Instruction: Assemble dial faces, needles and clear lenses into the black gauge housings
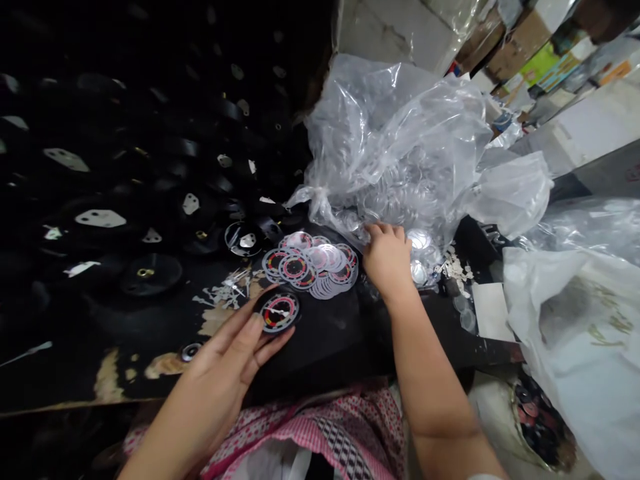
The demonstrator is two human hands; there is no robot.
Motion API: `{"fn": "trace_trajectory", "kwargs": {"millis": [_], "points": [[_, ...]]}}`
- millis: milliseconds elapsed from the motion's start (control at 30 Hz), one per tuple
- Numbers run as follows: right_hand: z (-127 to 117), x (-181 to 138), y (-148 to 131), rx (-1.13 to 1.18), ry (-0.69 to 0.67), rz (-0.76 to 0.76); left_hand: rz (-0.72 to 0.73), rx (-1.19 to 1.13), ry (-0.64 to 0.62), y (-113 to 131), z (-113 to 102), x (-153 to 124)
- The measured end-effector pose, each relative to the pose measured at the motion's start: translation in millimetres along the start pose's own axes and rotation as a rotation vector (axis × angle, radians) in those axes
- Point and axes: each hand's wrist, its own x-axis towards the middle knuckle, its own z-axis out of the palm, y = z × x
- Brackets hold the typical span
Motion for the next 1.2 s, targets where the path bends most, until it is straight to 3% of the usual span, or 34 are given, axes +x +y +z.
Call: {"fn": "trace_trajectory", "kwargs": {"millis": [200, 267, 333, 400, 467, 533, 633, 767, 967, 1200], "points": [[-4, 8, 10, -0.001, 0.013, 0.016, -0.07, -0.025, -0.085, 0, -5, 0], [-9, -1, 4, 0.126, 0.099, 0.005, -0.094, -0.062, -0.118, 1, -8, 2], [-11, -16, -8, 0.412, 0.124, -0.026, -0.144, -0.111, -0.143, 3, -8, 3], [-10, -35, -27, 0.732, -0.011, -0.074, -0.208, -0.158, -0.154, 5, -7, 4], [-8, -55, -46, 0.899, -0.195, -0.161, -0.235, -0.196, -0.162, 8, -4, 4], [-6, -70, -61, 0.851, -0.256, -0.266, -0.176, -0.195, -0.155, 10, -2, 3], [-6, -80, -70, 0.697, -0.24, -0.355, -0.031, -0.089, -0.125, 11, -3, 2], [-7, -76, -71, 0.706, -0.214, -0.332, 0.069, 0.088, -0.175, 7, -8, -1], [4, -74, -84, 0.5, 0.006, -0.302, 0.189, 0.292, -0.136, 5, 0, -10], [13, -69, -84, 0.631, 0.064, -0.303, 0.213, 0.346, -0.195, 10, -1, -13]]}}
